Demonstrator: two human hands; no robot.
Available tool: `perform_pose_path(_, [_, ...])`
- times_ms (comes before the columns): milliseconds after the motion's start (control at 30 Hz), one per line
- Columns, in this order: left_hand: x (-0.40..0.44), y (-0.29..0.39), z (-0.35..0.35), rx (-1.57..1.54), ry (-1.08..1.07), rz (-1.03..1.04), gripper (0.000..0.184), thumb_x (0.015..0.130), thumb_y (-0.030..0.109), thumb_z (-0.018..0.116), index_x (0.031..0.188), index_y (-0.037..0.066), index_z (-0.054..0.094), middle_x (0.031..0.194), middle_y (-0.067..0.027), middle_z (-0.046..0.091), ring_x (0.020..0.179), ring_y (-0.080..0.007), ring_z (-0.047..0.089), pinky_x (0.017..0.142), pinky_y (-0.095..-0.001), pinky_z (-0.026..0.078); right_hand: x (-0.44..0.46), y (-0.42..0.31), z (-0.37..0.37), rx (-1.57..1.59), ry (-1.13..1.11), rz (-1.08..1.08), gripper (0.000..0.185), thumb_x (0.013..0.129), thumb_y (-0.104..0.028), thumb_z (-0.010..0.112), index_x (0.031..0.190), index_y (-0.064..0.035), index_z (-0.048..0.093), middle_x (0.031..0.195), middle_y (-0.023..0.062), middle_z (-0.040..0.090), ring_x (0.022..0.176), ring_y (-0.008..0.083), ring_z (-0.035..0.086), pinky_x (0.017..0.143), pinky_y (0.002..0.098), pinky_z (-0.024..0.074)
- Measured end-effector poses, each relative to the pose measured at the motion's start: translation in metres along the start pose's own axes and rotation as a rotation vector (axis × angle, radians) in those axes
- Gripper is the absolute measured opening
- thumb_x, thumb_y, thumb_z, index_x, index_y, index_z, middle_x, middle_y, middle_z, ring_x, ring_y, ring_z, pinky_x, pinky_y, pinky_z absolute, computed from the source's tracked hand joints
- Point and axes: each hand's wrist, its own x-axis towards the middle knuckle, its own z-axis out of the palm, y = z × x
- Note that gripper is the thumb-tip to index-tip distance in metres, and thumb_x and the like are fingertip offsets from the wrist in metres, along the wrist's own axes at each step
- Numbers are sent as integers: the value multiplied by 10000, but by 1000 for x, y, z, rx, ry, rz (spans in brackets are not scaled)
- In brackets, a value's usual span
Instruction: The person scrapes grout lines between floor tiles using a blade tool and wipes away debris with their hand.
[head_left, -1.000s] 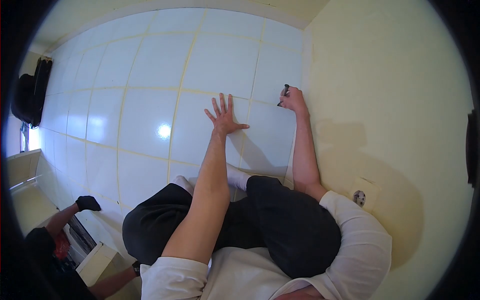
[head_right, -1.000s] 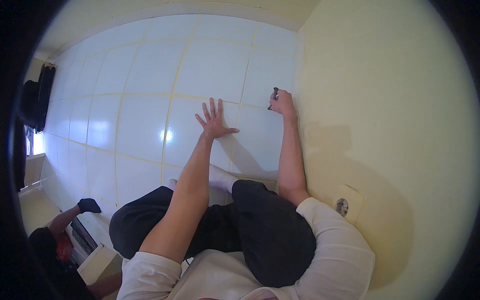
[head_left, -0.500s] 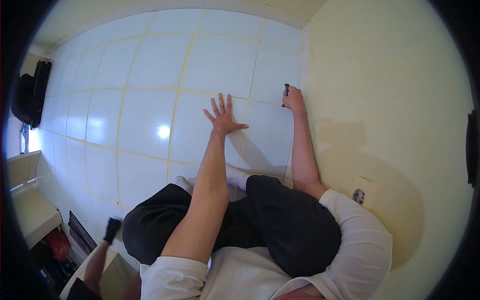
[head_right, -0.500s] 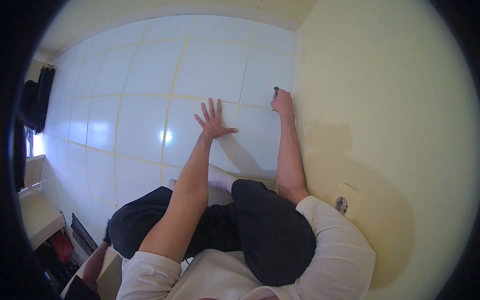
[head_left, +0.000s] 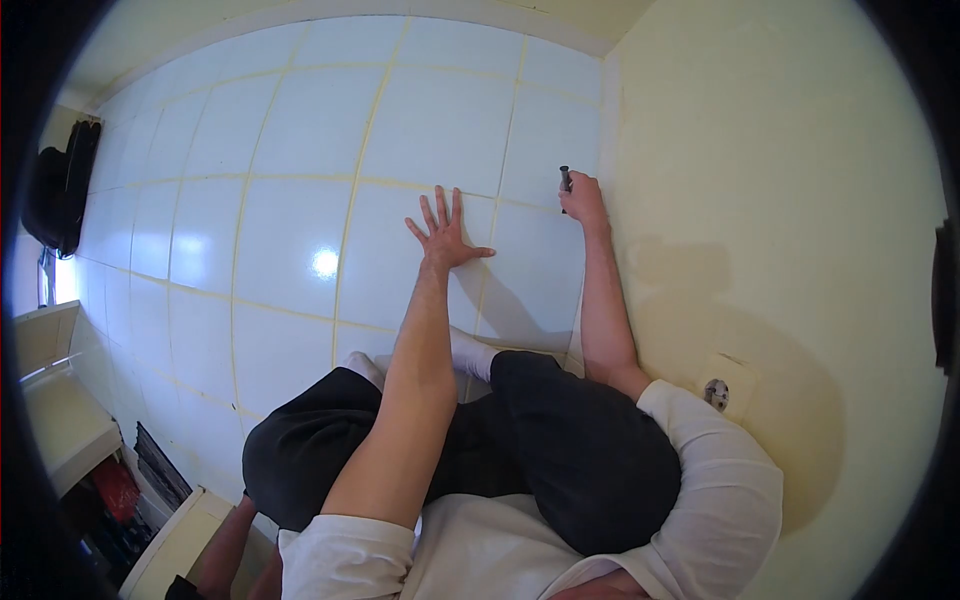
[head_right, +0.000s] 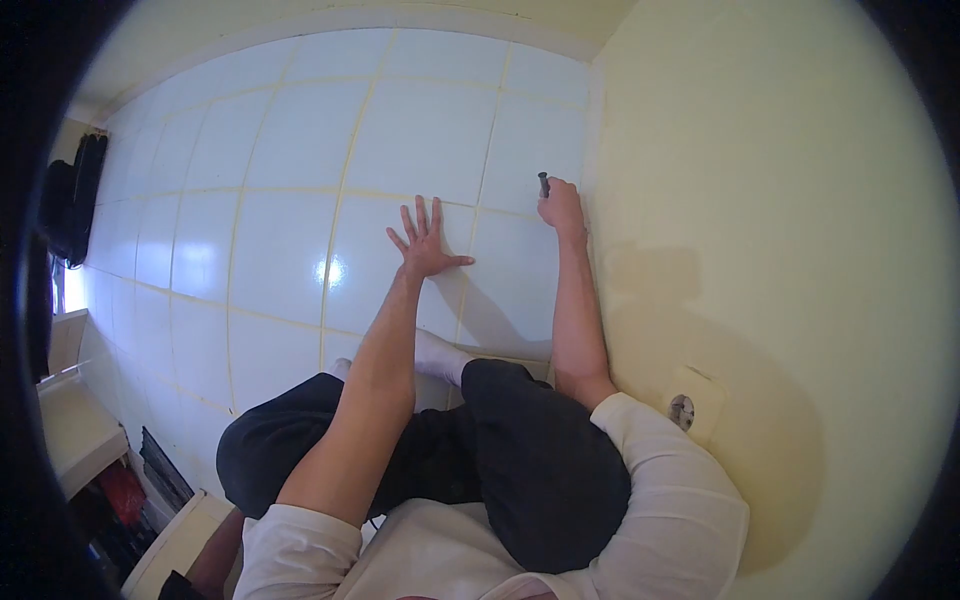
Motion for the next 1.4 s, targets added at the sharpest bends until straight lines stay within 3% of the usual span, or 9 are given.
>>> perform_pose_path(333, [0, 1, -2, 9, -22, -7, 1559, 492, 788, 814, 1598, 234, -135, 1645, -144, -245, 1471, -435, -285, 1067, -766, -138, 3, -9, 16, 76, -7, -147, 150, 788, -67, 680, 916, 5, 653, 929, 238, 699, 939, 404, 669, 830, 489, 538])
perform_pose_path(433, [1, 0, -1, 5, -21, -5, 1562, 489, 787, 817, 1598, 235, -134, 1645, -144, -245, 1472, -437, -283, 1067, -767, -137, 1, -5, -3, -18, -48, 22, 153, 790, -77, 684, 916, 5, 655, 927, 234, 703, 921, 397, 677, 821, 484, 542])
perform_pose_path(533, [1, 0, -1, 6, -16, -4, 1563, 488, 788, 816, 1598, 234, -134, 1645, -145, -244, 1472, -439, -281, 1066, -767, -139, 1, -7, 4, -130, 39, -45, 148, 787, -79, 681, 906, 5, 658, 909, 228, 706, 885, 393, 688, 793, 471, 549])
perform_pose_path(633, [0, 1, 0, 7, -13, -8, 1562, 489, 791, 814, 1598, 233, -134, 1645, -145, -244, 1472, -440, -280, 1065, -767, -139, -2, -22, 12, 58, -20, -113, 147, 786, -75, 671, 908, 6, 660, 912, 231, 706, 873, 400, 692, 781, 472, 553])
perform_pose_path(933, [-1, 1, -3, 6, -23, -9, 1553, 498, 793, 808, 1598, 236, -137, 1647, -144, -239, 1476, -431, -278, 1072, -759, -142, 0, 0, -1, -85, 69, 6, 171, 794, -75, 655, 922, 39, 649, 901, 244, 699, 886, 408, 688, 794, 471, 554])
perform_pose_path(1033, [-2, 2, -3, 15, -28, -17, 1549, 502, 792, 807, 1597, 238, -138, 1648, -141, -240, 1477, -425, -277, 1075, -756, -141, 0, 4, -4, 0, 19, -38, 181, 803, -81, 659, 931, 46, 643, 906, 247, 696, 885, 408, 687, 793, 474, 553])
perform_pose_path(1133, [-2, 3, -5, 15, -30, -17, 1547, 503, 787, 809, 1598, 241, -137, 1648, -139, -239, 1478, -424, -277, 1078, -757, -134, 16, 39, 9, 163, -23, 134, 202, 803, -102, 692, 937, 42, 643, 907, 238, 701, 884, 400, 692, 785, 470, 552])
perform_pose_path(1233, [-2, 2, -5, 14, -27, -17, 1549, 500, 785, 812, 1598, 242, -137, 1648, -139, -239, 1478, -424, -276, 1081, -757, -127, 1, 1, -2, -76, 17, 18, 242, 797, -132, 736, 944, 36, 645, 931, 229, 708, 889, 390, 697, 784, 458, 554])
perform_pose_path(1400, [-3, 3, -6, 21, -28, -21, 1551, 496, 789, 811, 1599, 240, -132, 1648, -140, -238, 1480, -427, -271, 1082, -758, -123, 21, 21, 39, 210, -70, -20, 277, 792, -168, 752, 955, 30, 646, 941, 238, 707, 902, 400, 690, 806, 459, 550])
